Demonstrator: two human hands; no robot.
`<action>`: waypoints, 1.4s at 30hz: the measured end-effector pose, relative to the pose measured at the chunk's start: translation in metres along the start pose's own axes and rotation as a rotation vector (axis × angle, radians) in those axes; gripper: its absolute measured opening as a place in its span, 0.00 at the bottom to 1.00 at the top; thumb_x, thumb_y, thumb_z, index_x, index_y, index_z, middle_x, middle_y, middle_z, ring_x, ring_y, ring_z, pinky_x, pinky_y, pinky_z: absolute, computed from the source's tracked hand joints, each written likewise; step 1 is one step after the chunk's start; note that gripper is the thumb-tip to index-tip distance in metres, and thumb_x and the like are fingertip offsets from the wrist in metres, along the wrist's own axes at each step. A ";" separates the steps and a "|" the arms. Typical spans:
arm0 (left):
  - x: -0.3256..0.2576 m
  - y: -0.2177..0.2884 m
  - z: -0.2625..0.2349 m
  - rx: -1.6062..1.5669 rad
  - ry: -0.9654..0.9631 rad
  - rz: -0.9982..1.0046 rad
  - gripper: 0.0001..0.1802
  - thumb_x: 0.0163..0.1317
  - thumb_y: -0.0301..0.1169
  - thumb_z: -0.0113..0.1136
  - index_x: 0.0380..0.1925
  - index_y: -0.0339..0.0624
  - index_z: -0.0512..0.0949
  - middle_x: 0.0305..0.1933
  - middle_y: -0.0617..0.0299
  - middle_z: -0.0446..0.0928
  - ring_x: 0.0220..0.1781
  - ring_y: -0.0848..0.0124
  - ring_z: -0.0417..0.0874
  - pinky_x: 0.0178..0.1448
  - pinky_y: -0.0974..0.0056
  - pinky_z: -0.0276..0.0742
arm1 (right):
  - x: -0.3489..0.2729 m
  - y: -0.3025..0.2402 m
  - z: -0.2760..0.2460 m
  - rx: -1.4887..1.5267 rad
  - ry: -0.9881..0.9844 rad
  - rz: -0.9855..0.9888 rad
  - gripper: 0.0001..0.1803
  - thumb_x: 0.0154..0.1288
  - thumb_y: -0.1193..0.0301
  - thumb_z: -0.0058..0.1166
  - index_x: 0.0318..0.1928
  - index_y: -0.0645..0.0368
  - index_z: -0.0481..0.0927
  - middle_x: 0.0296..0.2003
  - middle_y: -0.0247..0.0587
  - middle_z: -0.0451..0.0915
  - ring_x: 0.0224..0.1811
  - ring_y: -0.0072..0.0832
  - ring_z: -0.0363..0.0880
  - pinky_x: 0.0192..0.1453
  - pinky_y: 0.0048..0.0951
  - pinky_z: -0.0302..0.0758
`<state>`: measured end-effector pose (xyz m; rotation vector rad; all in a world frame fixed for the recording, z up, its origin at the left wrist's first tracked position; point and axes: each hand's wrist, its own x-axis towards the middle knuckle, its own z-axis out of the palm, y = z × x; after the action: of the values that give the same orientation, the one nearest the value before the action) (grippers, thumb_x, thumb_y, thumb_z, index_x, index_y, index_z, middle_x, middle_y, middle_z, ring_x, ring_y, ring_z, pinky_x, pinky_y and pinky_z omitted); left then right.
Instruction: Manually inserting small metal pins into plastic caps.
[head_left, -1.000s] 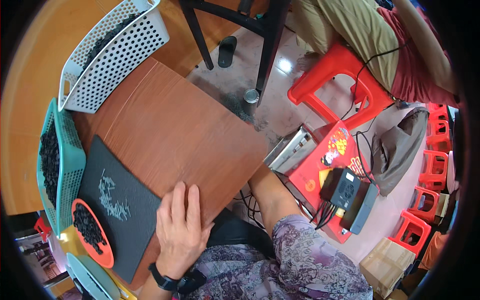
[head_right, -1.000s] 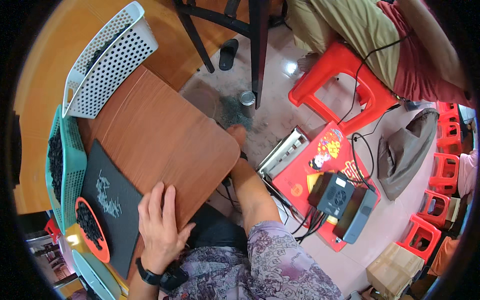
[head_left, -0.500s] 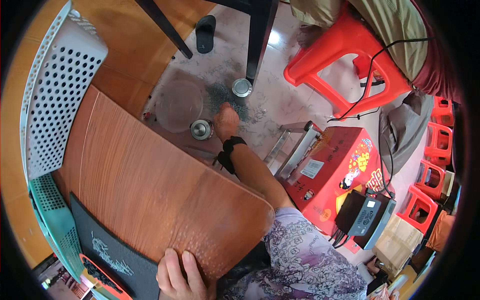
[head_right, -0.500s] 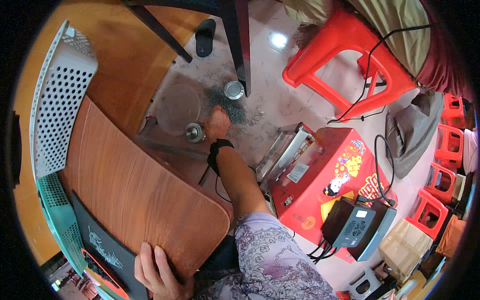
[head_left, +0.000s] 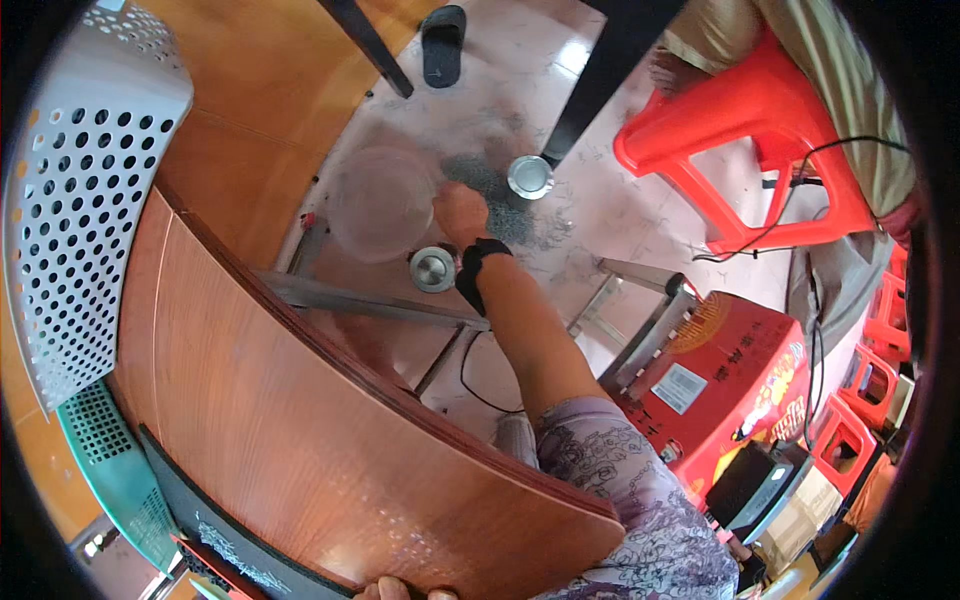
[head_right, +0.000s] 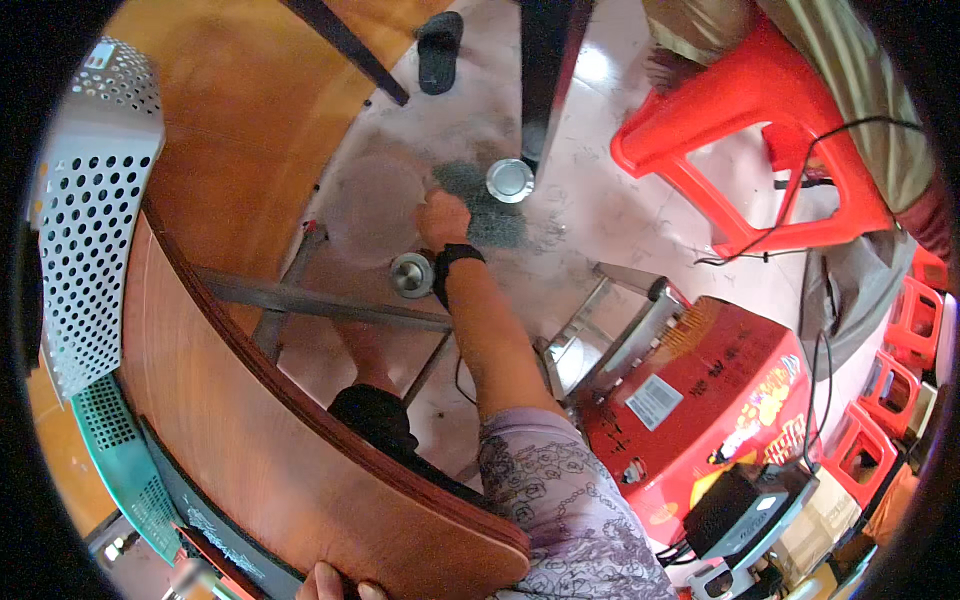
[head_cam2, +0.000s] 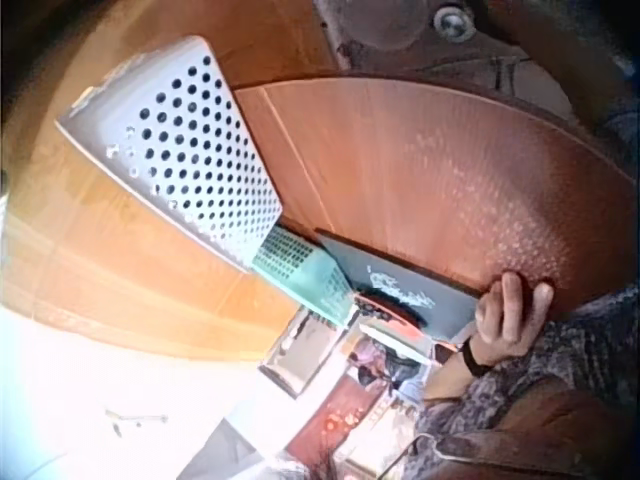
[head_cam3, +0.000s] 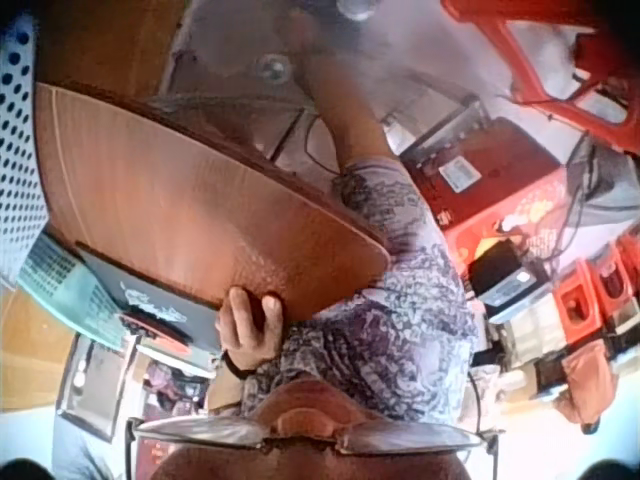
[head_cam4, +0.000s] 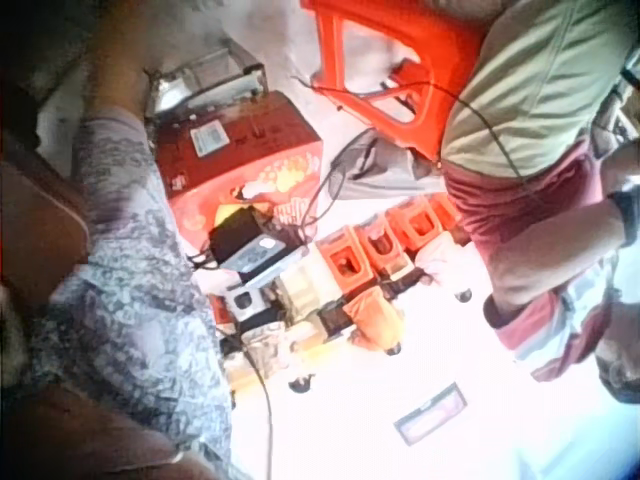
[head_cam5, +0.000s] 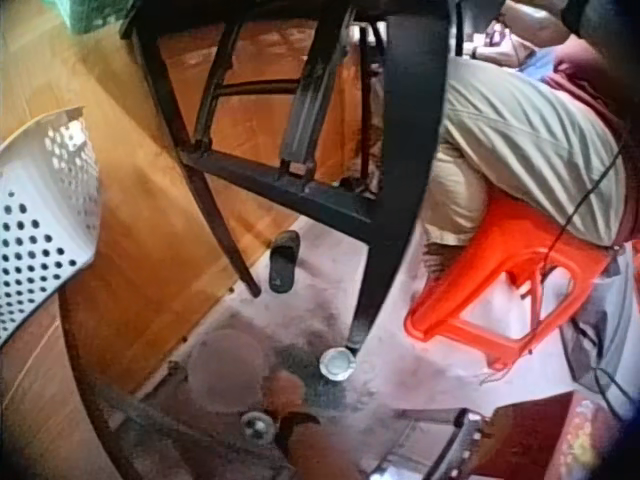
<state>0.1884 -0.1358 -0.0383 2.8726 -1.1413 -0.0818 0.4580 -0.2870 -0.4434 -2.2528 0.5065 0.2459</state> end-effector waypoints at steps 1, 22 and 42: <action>0.000 -0.001 -0.001 0.010 -0.015 0.016 0.20 0.60 0.21 0.46 0.54 0.38 0.70 0.53 0.32 0.67 0.42 0.49 0.74 0.33 0.57 0.76 | 0.002 -0.002 0.003 0.008 -0.011 -0.008 0.12 0.51 0.65 0.50 0.32 0.59 0.81 0.35 0.54 0.80 0.41 0.50 0.78 0.45 0.43 0.75; -0.007 0.004 0.007 0.168 0.037 0.022 0.23 0.64 0.25 0.45 0.60 0.43 0.65 0.47 0.48 0.70 0.39 0.61 0.71 0.37 0.65 0.76 | 0.028 0.039 0.057 -0.235 -0.424 -0.358 0.28 0.62 0.53 0.44 0.58 0.55 0.69 0.43 0.50 0.79 0.48 0.47 0.75 0.54 0.42 0.69; 0.004 0.003 0.000 0.022 0.011 -0.038 0.22 0.61 0.33 0.50 0.56 0.45 0.70 0.47 0.46 0.72 0.37 0.60 0.74 0.36 0.60 0.67 | 0.040 0.011 -0.010 0.105 0.093 -0.221 0.13 0.48 0.65 0.53 0.26 0.64 0.79 0.23 0.58 0.77 0.26 0.45 0.79 0.33 0.42 0.73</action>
<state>0.1896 -0.1409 -0.0385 2.9106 -1.0920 -0.0548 0.4895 -0.3124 -0.4570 -2.2025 0.3068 0.0011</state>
